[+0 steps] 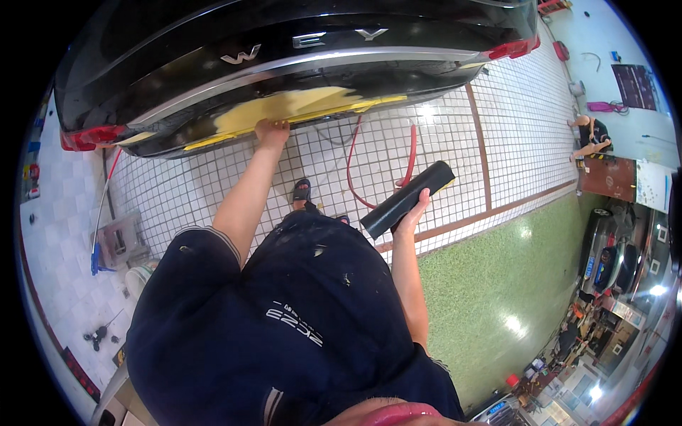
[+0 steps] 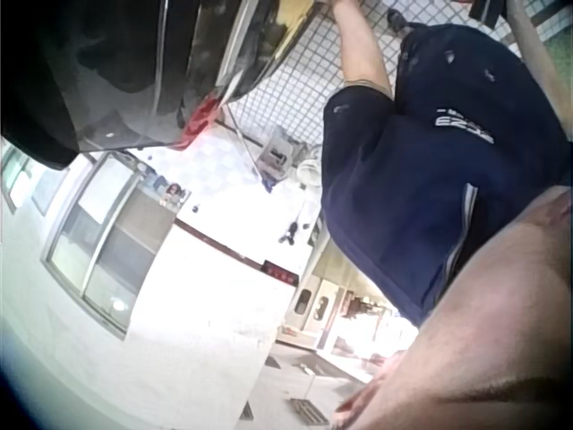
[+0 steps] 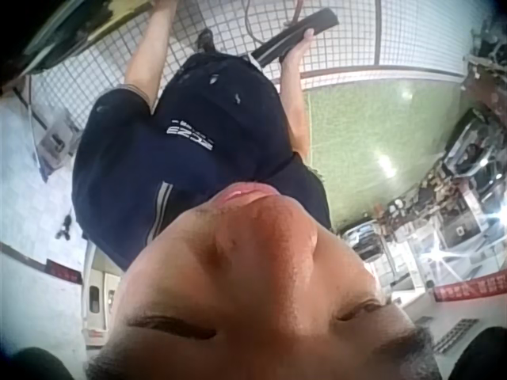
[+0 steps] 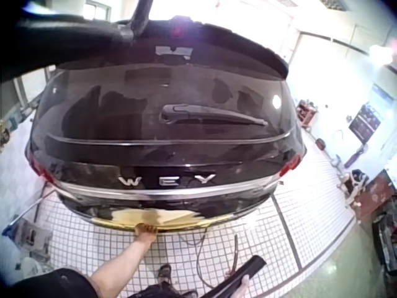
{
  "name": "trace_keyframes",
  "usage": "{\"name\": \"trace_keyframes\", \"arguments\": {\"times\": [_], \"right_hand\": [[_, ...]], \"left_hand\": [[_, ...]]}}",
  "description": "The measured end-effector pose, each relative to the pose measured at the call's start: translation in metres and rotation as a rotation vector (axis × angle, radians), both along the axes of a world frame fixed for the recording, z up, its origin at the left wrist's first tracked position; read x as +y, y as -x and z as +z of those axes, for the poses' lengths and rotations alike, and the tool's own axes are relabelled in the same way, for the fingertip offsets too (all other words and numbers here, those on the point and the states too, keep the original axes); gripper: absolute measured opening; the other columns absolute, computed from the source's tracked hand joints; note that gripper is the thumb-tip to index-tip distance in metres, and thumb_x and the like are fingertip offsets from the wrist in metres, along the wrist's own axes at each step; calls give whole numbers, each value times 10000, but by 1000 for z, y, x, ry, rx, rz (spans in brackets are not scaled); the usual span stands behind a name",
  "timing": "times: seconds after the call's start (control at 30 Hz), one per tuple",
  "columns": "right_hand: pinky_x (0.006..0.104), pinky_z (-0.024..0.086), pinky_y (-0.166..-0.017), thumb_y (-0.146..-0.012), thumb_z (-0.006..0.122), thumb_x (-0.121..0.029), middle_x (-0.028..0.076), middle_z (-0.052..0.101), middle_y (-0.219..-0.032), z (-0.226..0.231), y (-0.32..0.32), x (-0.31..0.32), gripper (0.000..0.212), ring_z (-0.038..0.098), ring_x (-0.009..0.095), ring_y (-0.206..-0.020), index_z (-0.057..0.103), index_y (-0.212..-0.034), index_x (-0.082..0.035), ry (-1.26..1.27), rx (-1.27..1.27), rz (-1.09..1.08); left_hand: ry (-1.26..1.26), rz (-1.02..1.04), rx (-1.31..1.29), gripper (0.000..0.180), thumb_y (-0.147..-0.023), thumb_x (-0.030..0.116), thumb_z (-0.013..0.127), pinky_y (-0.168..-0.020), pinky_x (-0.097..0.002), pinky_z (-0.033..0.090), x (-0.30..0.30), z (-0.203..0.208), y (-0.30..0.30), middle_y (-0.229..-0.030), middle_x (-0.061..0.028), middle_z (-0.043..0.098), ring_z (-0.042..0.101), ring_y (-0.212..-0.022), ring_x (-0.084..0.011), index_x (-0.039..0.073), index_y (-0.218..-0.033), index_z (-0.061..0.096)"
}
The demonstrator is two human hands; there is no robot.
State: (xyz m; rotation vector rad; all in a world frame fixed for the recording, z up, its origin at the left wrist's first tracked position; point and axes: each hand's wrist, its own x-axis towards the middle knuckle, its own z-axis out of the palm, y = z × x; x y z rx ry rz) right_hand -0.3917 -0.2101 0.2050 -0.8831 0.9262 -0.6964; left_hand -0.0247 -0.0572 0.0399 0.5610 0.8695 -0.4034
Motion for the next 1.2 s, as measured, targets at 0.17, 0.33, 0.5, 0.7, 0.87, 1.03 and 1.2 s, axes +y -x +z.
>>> {"name": "trace_keyframes", "arguments": {"times": [0.17, 0.33, 0.5, 0.7, 0.87, 1.03, 1.2], "right_hand": [[282, 446, -541, -965, 499, -746, 32, 532, -747, -3, 3, -2, 738, 534, 133, -619, 608, -1046, -20, 3, -10, -3], [283, 456, -548, -971, 503, -733, 40, 543, -767, -1, 3, 0, 722, 544, 132, -645, 604, -1046, -23, -6, -45, 9], [296, 496, -583, -970, 511, -726, 66, 582, -821, -1, 7, -2, 720, 575, 146, -677, 599, -1089, -22, -17, -31, -29], [311, 518, -607, -965, 534, -719, 92, 636, -912, -16, 23, -12, 723, 607, 167, -723, 600, -1141, -21, 11, -7, -69], [293, 498, -587, -1017, 509, -616, 95, 632, -844, -16, 23, -8, 634, 607, 162, -677, 632, -1087, 2, 8, -35, -183], [295, 506, -590, -1006, 523, -641, 102, 647, -886, -26, 34, -4, 650, 613, 161, -702, 615, -1119, -7, -55, -94, -138], [294, 471, -588, -930, 510, -786, 66, 591, -780, -19, 43, 0, 800, 576, 168, -657, 638, -1085, -12, -94, 0, -169]], "left_hand": [[-23, -5, 30, 318, -1034, 330, 482, -1071, -420, 383, -8, -2, -4, -1313, -14, 557, 523, -1218, -194, 182, -1307, 550], [2, -2, -32, 398, -1028, 392, 406, -1107, -467, 359, -7, -13, -18, -1387, -18, 569, 514, -1295, -216, 196, -1329, 575], [80, -67, -49, 566, -1019, 481, 305, -1186, -542, 293, -8, -19, -32, -1541, -36, 526, 422, -1466, -263, 200, -1453, 536], [83, -98, 46, 522, -1003, 542, 329, -1102, -532, 340, -6, -45, -29, -1494, 40, 555, 458, -1410, -213, 262, -1372, 570], [190, -49, -147, 494, -992, 561, 367, -1003, -475, 412, 4, -97, -51, -1393, 58, 610, 535, -1296, -196, 269, -1313, 603], [-240, -270, -388, 301, -1029, 440, 452, -762, -290, 470, 16, -129, -72, -1136, 96, 694, 633, -986, -111, 257, -1173, 642], [-139, 47, -55, 171, -1040, 329, 516, -645, -236, 453, -9, -91, -42, -990, 69, 691, 607, -802, -109, 215, -1070, 640]]}}
